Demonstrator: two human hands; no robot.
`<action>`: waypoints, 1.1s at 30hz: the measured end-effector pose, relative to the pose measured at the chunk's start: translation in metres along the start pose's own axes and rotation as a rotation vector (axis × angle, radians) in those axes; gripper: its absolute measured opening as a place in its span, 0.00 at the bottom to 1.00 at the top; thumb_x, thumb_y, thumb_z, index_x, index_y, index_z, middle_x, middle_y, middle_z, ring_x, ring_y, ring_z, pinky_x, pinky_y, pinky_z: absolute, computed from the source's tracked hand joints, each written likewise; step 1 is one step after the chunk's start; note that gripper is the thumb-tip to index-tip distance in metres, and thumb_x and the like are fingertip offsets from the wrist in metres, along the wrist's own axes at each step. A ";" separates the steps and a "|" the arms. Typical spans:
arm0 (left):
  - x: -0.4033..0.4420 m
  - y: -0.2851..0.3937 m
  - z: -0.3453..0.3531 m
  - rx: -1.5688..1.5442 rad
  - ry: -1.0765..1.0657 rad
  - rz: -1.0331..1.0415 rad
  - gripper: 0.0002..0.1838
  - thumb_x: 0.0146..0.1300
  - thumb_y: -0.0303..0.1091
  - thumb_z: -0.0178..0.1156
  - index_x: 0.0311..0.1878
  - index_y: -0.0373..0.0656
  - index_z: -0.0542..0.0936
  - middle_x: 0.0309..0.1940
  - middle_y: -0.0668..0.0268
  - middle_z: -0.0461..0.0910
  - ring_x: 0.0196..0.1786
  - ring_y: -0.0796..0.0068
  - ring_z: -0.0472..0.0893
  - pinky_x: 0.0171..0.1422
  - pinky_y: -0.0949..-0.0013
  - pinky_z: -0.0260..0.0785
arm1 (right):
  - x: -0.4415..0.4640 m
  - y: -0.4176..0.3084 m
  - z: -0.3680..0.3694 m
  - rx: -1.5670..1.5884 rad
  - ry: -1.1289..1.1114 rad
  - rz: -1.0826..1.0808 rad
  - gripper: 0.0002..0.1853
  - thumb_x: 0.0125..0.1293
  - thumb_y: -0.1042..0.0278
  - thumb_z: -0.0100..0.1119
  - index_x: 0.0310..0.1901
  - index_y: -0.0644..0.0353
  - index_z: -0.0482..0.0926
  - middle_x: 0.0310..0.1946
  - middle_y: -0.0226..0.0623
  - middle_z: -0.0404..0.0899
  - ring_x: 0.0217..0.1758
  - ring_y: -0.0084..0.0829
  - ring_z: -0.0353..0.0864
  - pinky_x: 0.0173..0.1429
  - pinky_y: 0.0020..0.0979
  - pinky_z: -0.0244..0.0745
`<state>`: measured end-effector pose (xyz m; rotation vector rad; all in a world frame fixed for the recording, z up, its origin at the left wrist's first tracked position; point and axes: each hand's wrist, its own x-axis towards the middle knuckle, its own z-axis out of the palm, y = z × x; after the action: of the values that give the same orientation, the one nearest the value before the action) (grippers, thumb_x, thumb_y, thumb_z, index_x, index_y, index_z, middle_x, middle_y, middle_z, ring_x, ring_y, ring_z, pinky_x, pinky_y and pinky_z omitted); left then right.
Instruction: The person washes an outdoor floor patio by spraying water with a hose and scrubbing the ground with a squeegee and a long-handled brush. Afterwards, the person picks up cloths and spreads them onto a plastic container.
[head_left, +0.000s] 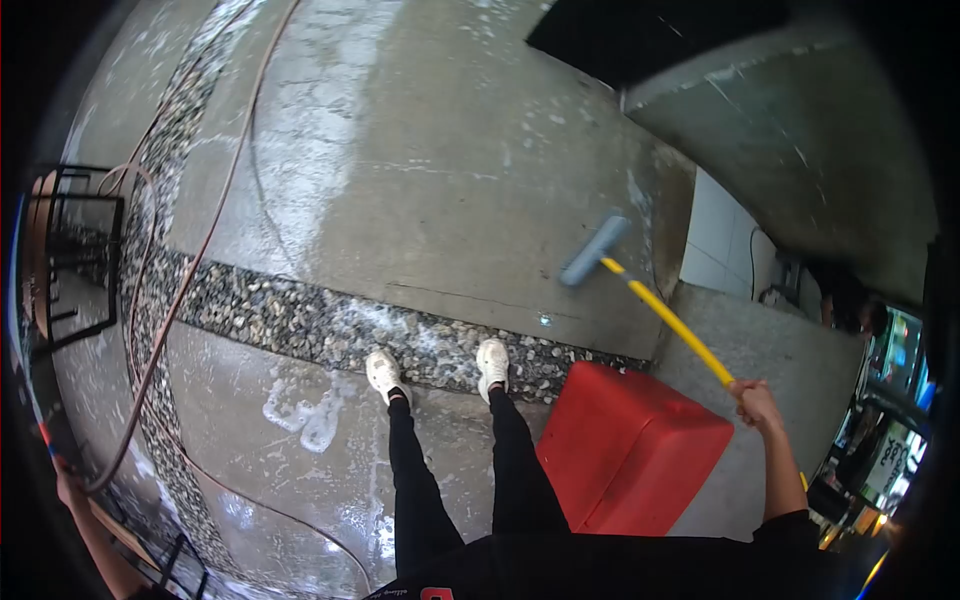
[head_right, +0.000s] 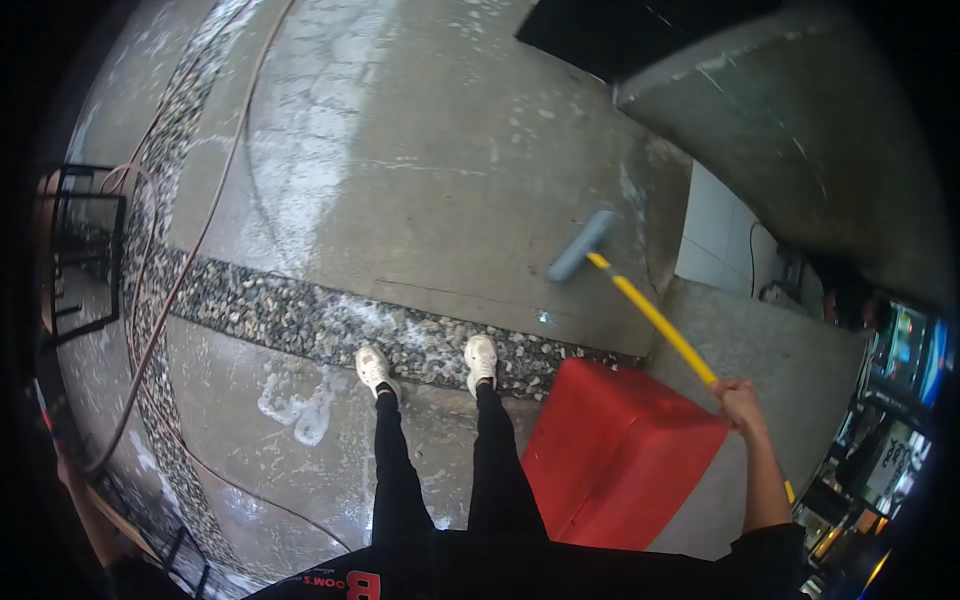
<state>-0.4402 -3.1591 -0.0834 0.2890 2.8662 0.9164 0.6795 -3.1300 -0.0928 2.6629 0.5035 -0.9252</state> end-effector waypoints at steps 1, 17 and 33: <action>-0.022 0.003 0.004 0.031 0.022 -0.009 0.20 0.55 0.56 0.53 0.28 0.46 0.75 0.13 0.73 0.66 0.10 0.84 0.59 0.12 0.78 0.51 | 0.032 0.028 -0.016 -0.034 0.081 0.000 0.13 0.56 0.61 0.53 0.36 0.63 0.77 0.10 0.32 0.65 0.07 0.21 0.60 0.10 0.27 0.53; -0.229 0.049 0.027 0.134 0.082 0.060 0.25 0.56 0.59 0.49 0.27 0.43 0.73 0.13 0.72 0.65 0.10 0.84 0.59 0.12 0.77 0.48 | 0.280 0.029 -0.110 -0.701 0.244 -0.176 0.17 0.53 0.61 0.57 0.40 0.65 0.77 0.28 0.47 0.77 0.34 0.36 0.78 0.38 0.35 0.70; -0.243 -0.006 -0.045 0.074 0.225 -0.098 0.25 0.58 0.59 0.45 0.31 0.44 0.74 0.11 0.73 0.63 0.10 0.84 0.58 0.11 0.78 0.46 | 0.326 0.098 -0.059 -0.715 0.207 0.040 0.22 0.54 0.57 0.55 0.45 0.65 0.70 0.43 0.45 0.75 0.46 0.40 0.75 0.47 0.34 0.70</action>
<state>-0.2117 -3.2420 -0.0367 0.0531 3.0913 0.8789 0.9910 -3.1214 -0.2415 2.0995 0.6706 -0.3509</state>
